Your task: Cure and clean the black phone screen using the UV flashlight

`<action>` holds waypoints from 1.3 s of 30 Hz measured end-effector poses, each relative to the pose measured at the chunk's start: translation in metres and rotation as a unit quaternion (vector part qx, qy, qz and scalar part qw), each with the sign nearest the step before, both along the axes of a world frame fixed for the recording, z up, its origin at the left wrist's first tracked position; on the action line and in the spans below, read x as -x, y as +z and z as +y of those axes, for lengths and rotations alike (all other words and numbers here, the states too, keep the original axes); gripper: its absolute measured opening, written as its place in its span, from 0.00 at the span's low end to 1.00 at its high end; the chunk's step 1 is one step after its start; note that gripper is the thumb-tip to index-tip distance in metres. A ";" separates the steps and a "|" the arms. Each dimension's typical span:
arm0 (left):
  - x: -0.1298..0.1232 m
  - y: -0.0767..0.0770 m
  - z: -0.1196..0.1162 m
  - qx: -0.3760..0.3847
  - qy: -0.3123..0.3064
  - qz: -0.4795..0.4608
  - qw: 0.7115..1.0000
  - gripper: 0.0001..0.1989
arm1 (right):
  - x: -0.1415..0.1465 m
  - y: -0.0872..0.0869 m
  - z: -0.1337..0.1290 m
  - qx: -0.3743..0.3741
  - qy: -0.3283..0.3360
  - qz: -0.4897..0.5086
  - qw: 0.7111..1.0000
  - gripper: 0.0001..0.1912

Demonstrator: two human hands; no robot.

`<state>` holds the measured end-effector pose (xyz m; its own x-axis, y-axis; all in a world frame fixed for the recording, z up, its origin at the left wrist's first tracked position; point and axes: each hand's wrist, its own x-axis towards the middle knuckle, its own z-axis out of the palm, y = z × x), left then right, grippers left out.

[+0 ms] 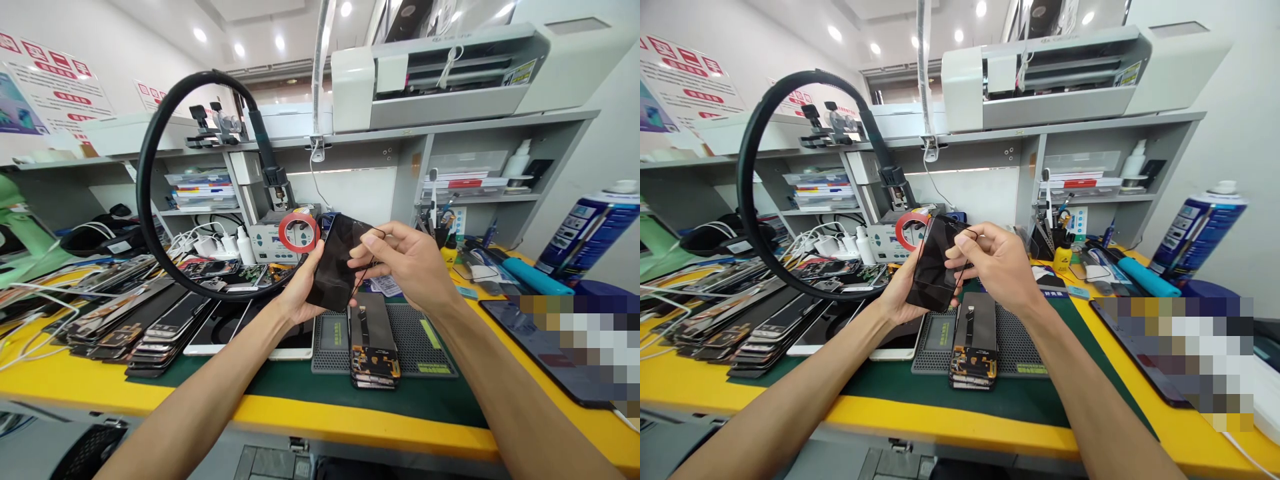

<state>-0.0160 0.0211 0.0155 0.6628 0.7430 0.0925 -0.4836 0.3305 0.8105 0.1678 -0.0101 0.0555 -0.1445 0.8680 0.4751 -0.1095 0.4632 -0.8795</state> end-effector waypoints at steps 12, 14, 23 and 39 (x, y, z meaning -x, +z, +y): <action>0.002 -0.002 0.004 -0.002 -0.010 -0.009 1.000 0.29 | 0.001 0.003 -0.004 -0.016 0.002 -0.003 1.000 0.17; 0.003 -0.002 0.004 -0.001 -0.012 -0.014 1.000 0.29 | 0.001 0.003 -0.004 -0.019 0.001 -0.004 1.000 0.17; 0.006 -0.004 0.004 -0.007 -0.045 -0.047 0.998 0.32 | 0.000 0.002 -0.004 -0.022 -0.008 -0.003 1.000 0.16; 0.008 -0.009 0.007 -0.047 0.026 0.010 0.999 0.35 | 0.002 0.002 -0.007 -0.045 0.015 0.006 0.999 0.13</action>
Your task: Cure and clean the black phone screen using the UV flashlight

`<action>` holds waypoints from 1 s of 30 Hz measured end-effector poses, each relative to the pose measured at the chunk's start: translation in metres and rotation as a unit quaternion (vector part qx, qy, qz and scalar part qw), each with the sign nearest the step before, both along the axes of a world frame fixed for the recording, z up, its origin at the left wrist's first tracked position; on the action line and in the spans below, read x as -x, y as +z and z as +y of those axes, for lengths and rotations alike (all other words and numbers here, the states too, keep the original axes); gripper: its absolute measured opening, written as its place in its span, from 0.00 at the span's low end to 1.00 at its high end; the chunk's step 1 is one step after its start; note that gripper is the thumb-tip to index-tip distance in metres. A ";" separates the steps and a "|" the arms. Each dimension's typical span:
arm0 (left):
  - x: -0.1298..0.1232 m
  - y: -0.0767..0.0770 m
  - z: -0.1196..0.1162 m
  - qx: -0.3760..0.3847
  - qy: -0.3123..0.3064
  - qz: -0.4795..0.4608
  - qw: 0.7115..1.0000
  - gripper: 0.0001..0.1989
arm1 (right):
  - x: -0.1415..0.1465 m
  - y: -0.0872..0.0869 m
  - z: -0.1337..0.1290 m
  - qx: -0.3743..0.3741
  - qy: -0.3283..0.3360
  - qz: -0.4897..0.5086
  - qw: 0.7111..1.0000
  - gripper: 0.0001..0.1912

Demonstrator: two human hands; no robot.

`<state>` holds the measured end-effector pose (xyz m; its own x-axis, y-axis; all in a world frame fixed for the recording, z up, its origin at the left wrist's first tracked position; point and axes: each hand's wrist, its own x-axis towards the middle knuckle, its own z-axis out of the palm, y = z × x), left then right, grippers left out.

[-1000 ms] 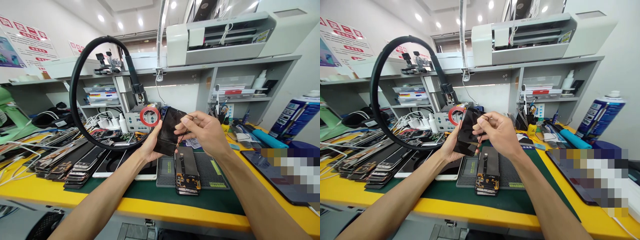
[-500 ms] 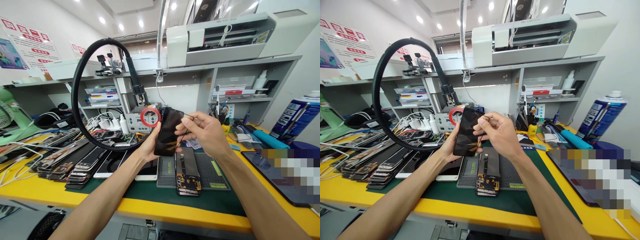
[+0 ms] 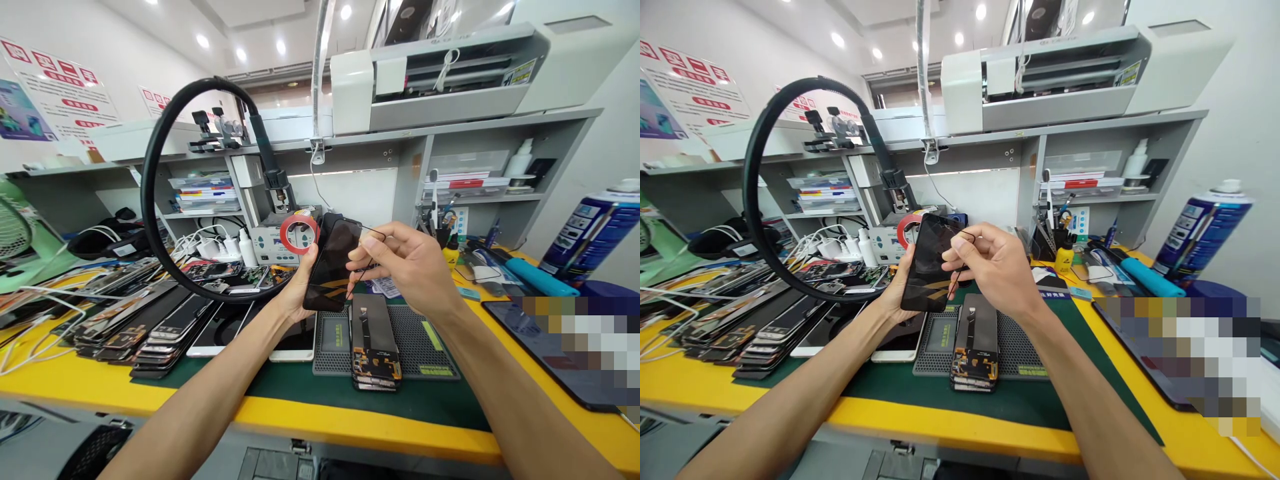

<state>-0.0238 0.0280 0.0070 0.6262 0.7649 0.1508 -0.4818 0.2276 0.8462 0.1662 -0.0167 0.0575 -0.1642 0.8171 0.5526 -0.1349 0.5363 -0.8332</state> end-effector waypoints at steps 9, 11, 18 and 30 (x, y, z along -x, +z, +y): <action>0.002 -0.004 0.005 -0.011 0.007 0.005 1.000 0.37 | 0.001 0.000 -0.002 -0.005 0.004 -0.002 1.000 0.12; 0.002 -0.004 0.006 -0.015 0.002 0.006 1.000 0.37 | 0.001 0.001 -0.003 -0.005 0.005 -0.003 1.000 0.12; 0.000 -0.002 0.005 -0.025 -0.004 0.000 1.000 0.36 | 0.000 0.002 -0.004 -0.012 0.004 -0.007 1.000 0.12; 0.002 -0.003 0.005 -0.013 0.011 0.001 1.000 0.36 | 0.001 0.001 -0.003 -0.012 0.000 -0.006 1.000 0.12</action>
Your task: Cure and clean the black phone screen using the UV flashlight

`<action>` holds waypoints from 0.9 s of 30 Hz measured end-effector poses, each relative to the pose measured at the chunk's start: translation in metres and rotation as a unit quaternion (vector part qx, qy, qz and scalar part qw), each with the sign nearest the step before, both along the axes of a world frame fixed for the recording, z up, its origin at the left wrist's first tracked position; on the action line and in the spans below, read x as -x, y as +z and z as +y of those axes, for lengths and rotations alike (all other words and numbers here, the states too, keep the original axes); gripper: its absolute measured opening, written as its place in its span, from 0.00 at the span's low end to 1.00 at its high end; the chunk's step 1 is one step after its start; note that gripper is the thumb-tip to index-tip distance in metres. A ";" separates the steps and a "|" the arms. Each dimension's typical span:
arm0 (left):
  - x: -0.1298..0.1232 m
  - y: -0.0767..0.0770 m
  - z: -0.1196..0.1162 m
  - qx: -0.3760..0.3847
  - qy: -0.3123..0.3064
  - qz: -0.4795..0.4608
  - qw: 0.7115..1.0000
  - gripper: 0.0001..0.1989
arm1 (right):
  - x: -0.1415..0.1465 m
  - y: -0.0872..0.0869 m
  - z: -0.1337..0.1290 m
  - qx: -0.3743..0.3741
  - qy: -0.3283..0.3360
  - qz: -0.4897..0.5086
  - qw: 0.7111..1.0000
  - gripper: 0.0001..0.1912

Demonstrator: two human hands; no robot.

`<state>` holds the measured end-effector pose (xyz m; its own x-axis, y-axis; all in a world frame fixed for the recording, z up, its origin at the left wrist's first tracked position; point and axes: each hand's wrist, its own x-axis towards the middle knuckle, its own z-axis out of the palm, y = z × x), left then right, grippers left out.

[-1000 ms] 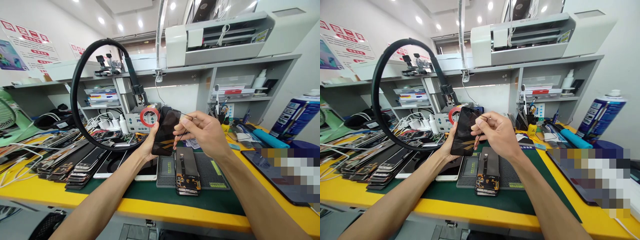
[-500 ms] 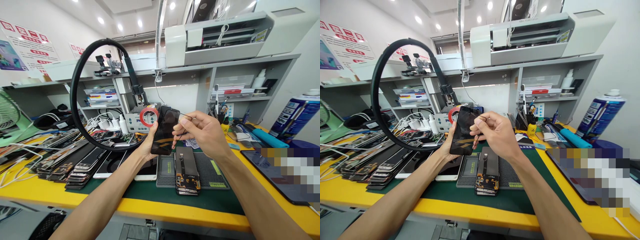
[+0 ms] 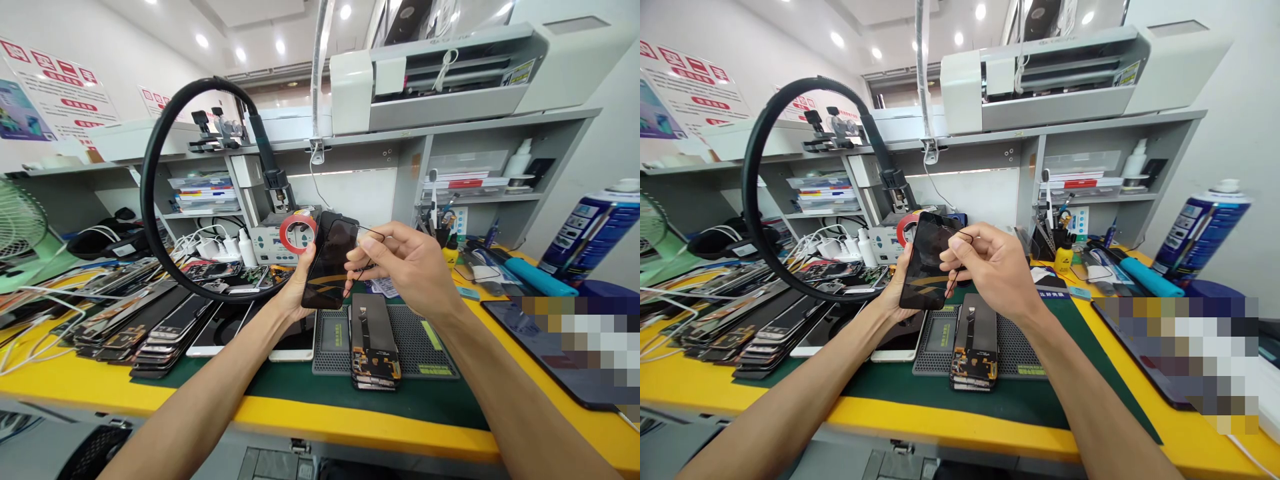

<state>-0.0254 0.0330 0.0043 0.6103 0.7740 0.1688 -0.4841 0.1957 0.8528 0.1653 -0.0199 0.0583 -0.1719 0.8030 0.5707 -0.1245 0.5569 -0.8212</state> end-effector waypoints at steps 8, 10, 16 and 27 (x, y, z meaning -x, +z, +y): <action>0.000 0.001 -0.001 0.006 0.014 0.006 1.000 0.36 | 0.000 0.000 -0.001 0.003 -0.011 -0.010 1.000 0.14; -0.001 0.002 -0.002 0.005 0.011 0.003 1.000 0.36 | 0.000 0.000 -0.002 0.004 -0.013 -0.011 1.000 0.14; -0.001 0.004 -0.004 -0.001 0.010 0.008 1.000 0.37 | 0.001 0.002 -0.003 0.001 -0.015 -0.012 1.000 0.13; 0.004 -0.001 -0.001 -0.018 0.002 0.011 1.000 0.37 | 0.003 0.007 -0.013 -0.019 -0.016 -0.016 1.000 0.12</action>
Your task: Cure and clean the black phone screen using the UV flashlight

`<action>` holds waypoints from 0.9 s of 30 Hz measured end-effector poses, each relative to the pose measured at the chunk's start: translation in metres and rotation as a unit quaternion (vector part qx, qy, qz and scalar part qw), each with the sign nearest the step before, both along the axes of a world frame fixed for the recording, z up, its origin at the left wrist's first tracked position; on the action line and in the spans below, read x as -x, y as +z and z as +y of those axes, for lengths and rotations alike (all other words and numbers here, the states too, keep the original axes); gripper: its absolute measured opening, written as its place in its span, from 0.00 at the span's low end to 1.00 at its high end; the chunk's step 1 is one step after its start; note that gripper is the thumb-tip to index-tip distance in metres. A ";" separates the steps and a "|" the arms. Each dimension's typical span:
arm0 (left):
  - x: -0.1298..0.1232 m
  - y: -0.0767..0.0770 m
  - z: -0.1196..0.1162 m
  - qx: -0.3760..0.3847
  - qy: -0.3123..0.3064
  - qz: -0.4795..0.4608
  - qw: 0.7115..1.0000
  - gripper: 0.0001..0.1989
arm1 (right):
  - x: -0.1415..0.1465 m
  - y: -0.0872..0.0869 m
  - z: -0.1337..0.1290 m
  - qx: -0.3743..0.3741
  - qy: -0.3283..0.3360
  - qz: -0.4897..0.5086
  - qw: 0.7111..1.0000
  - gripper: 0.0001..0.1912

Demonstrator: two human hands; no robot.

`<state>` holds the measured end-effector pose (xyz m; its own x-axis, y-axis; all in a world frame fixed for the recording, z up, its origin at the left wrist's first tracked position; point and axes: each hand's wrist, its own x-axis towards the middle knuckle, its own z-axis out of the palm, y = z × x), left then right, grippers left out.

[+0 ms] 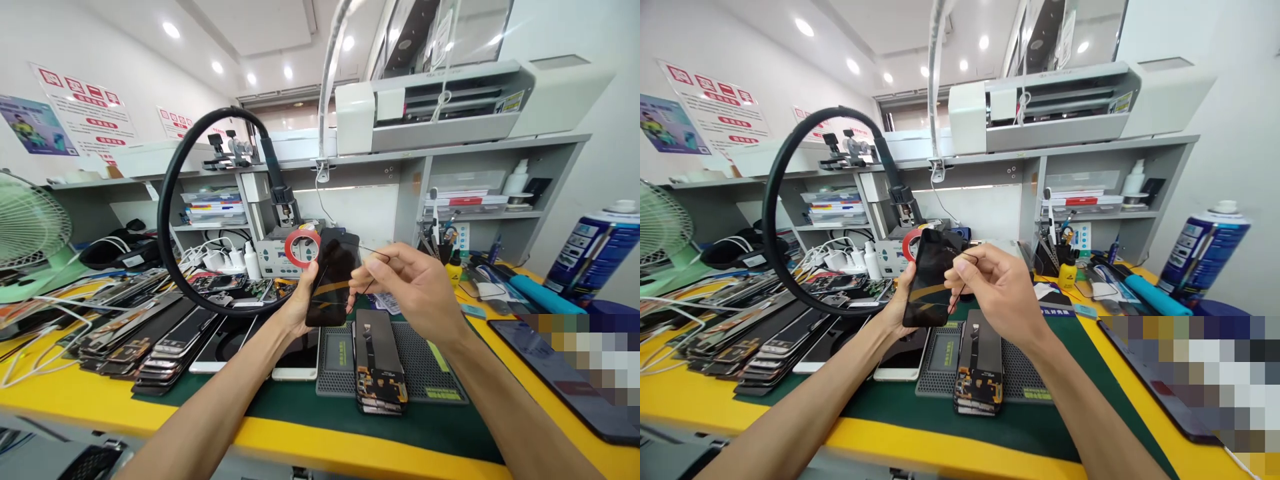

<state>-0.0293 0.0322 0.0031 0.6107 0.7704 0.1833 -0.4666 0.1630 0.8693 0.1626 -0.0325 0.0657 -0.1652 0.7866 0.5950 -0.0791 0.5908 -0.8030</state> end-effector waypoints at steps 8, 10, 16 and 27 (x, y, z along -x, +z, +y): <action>0.019 0.005 -0.007 -0.043 -0.058 -0.021 0.997 0.32 | 0.003 -0.004 -0.016 -0.095 0.004 -0.042 0.995 0.07; 0.020 0.007 -0.009 -0.062 -0.058 -0.023 0.996 0.30 | 0.003 -0.007 -0.017 -0.092 0.015 -0.045 0.995 0.07; 0.022 0.006 -0.007 -0.091 -0.066 -0.017 0.994 0.30 | 0.004 -0.011 -0.018 -0.091 0.029 -0.046 0.994 0.05; 0.018 0.016 -0.019 -0.088 -0.097 0.042 0.991 0.26 | -0.004 -0.005 0.006 0.057 -0.001 -0.013 0.998 0.18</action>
<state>-0.0473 0.0132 0.0196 0.7626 0.5982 0.2464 -0.3656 0.0843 0.9269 0.1668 -0.0260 0.0606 -0.1781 0.8488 0.4979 -0.0573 0.4961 -0.8663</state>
